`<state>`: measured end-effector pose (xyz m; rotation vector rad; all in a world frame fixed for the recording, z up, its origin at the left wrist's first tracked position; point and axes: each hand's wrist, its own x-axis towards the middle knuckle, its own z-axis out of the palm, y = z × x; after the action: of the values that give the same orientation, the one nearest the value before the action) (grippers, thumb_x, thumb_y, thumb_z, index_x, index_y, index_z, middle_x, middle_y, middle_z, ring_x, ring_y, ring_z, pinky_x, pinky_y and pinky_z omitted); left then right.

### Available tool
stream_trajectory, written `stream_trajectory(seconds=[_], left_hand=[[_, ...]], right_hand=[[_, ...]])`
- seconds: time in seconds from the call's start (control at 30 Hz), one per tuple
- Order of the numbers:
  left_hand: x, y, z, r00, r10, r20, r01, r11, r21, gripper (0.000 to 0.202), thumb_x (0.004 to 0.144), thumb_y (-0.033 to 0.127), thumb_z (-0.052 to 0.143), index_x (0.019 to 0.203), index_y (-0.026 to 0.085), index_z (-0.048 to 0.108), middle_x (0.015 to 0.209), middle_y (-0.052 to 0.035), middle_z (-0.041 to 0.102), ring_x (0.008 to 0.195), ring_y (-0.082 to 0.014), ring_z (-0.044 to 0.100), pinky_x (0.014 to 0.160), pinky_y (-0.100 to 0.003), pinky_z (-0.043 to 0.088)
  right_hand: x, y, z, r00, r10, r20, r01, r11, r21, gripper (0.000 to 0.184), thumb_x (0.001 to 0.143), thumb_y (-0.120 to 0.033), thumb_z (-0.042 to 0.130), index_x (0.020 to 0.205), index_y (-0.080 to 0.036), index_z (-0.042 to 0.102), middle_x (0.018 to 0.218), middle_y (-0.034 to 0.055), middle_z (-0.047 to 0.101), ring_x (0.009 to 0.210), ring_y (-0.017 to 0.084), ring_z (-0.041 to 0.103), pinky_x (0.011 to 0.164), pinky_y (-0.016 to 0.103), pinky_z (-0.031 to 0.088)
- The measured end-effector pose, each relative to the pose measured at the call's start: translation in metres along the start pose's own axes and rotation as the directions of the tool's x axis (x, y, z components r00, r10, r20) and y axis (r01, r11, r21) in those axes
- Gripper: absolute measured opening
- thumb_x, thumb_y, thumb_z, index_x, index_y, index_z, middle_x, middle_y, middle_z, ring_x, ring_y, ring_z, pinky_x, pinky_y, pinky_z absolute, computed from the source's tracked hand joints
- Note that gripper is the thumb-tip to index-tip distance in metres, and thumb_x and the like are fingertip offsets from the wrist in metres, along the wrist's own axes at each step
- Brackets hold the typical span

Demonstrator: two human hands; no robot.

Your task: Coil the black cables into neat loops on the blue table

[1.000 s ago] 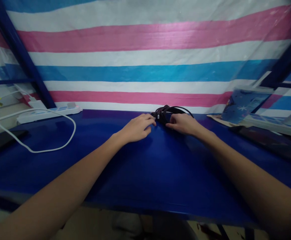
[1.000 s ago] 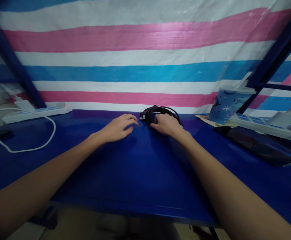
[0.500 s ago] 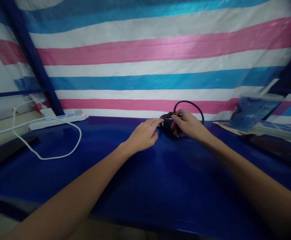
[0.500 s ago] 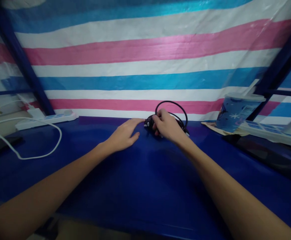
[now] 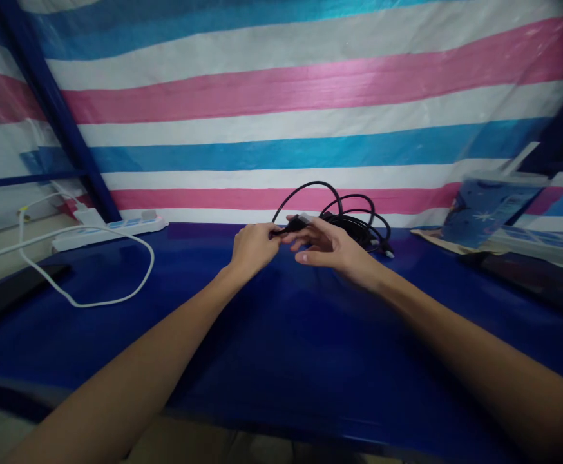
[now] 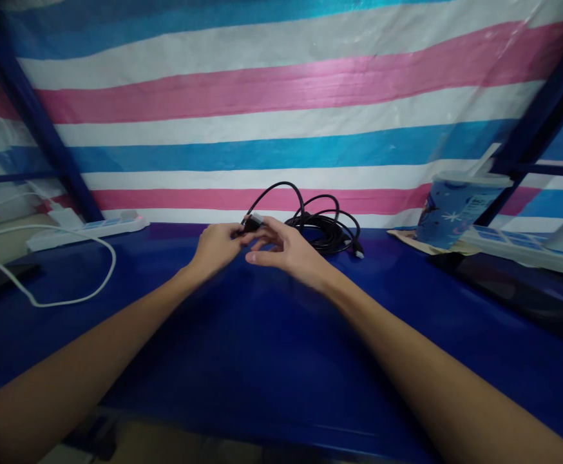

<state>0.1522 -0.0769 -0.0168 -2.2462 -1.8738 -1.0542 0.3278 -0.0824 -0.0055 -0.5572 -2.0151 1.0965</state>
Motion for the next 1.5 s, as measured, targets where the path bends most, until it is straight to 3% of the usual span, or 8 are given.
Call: stream_trajectory(seconds=[0.23,0.4,0.5,0.63,0.73,0.9,1.23,1.5], left_hand=[[-0.008,0.016,0.011,0.965,0.131,0.226,-0.096,0.983,-0.158,0.029,0.086,0.034,0.044,0.079,0.017,0.067,0.071,-0.0076,0.068,0.063,-0.0179,0.06,0.059,-0.03,0.036],[-0.008,0.013,0.01,0.954,0.292,0.067,-0.284,0.953,-0.104,0.026,0.084,0.038,0.054,0.098,0.018,0.062,0.086,-0.0065,0.065,0.077,-0.0187,0.057,0.066,-0.031,0.038],[-0.004,0.009,0.004,0.921,0.385,0.052,-0.368,0.907,-0.204,0.027,0.087,0.04,0.051,0.084,0.018,0.065,0.087,-0.0058,0.064,0.08,-0.0165,0.056,0.07,-0.03,0.038],[-0.003,0.008,0.003,0.943,0.295,0.156,-0.24,0.924,-0.298,0.034,0.089,0.04,0.047,0.07,0.018,0.064,0.069,-0.0026,0.062,0.064,-0.0135,0.054,0.061,-0.028,0.033],[-0.005,0.009,0.006,0.959,0.225,0.173,-0.153,0.923,-0.353,0.037,0.09,0.041,0.043,0.069,0.018,0.064,0.065,-0.0024,0.062,0.062,-0.0135,0.054,0.061,-0.029,0.034],[-0.004,0.008,0.013,0.966,0.155,0.208,-0.035,0.873,-0.487,0.034,0.09,0.038,0.042,0.073,0.017,0.063,0.073,-0.0039,0.066,0.069,-0.0138,0.059,0.069,-0.03,0.042],[0.0,0.01,0.013,0.924,-0.187,0.333,0.372,0.256,-0.892,0.02,0.084,0.031,0.06,0.087,0.016,0.047,0.071,-0.0031,0.062,0.062,-0.0116,0.064,0.059,-0.024,0.05],[-0.001,0.01,0.007,0.907,-0.127,0.402,0.421,0.257,-0.87,0.023,0.083,0.037,0.061,0.079,0.015,0.057,0.075,-0.0059,0.066,0.064,-0.0105,0.064,0.061,-0.023,0.049]], right_hand=[[0.004,0.005,0.001,0.976,-0.067,-0.206,0.038,0.99,-0.138,0.022,0.086,-0.038,0.054,0.084,-0.017,0.061,0.087,0.0062,0.063,0.082,0.017,0.057,0.077,0.034,0.044],[0.005,0.006,-0.003,0.96,0.023,-0.279,0.013,0.992,0.126,0.027,0.088,-0.045,0.05,0.086,-0.019,0.056,0.079,0.0039,0.062,0.073,0.015,0.06,0.068,0.031,0.047],[0.005,0.001,-0.006,0.949,-0.036,-0.315,0.003,0.994,-0.105,0.028,0.087,-0.044,0.051,0.086,-0.018,0.06,0.077,0.0049,0.063,0.071,0.017,0.059,0.066,0.033,0.047],[0.002,-0.008,-0.02,0.82,-0.292,-0.493,-0.061,0.811,-0.582,0.02,0.085,-0.032,0.053,0.09,-0.017,0.066,0.097,0.0108,0.066,0.093,0.024,0.06,0.079,0.04,0.045],[0.002,-0.006,-0.032,0.724,-0.298,-0.622,-0.193,0.779,-0.597,0.034,0.078,-0.026,0.059,0.111,-0.017,0.062,0.116,0.0146,0.061,0.111,0.029,0.054,0.088,0.044,0.043],[0.006,0.005,-0.03,0.869,0.064,-0.49,-0.284,0.876,-0.389,0.041,0.081,-0.031,0.055,0.118,-0.014,0.057,0.099,0.0127,0.067,0.088,0.026,0.063,0.078,0.043,0.048],[0.002,0.011,-0.009,0.982,-0.101,-0.158,-0.049,0.675,-0.736,0.013,0.08,-0.021,0.053,0.089,-0.015,0.06,0.092,0.0107,0.064,0.082,0.022,0.058,0.073,0.036,0.044],[0.001,0.017,-0.001,0.971,-0.215,-0.101,0.063,0.642,-0.764,0.015,0.085,-0.025,0.052,0.096,-0.016,0.057,0.096,0.0106,0.064,0.084,0.022,0.06,0.072,0.035,0.044]])
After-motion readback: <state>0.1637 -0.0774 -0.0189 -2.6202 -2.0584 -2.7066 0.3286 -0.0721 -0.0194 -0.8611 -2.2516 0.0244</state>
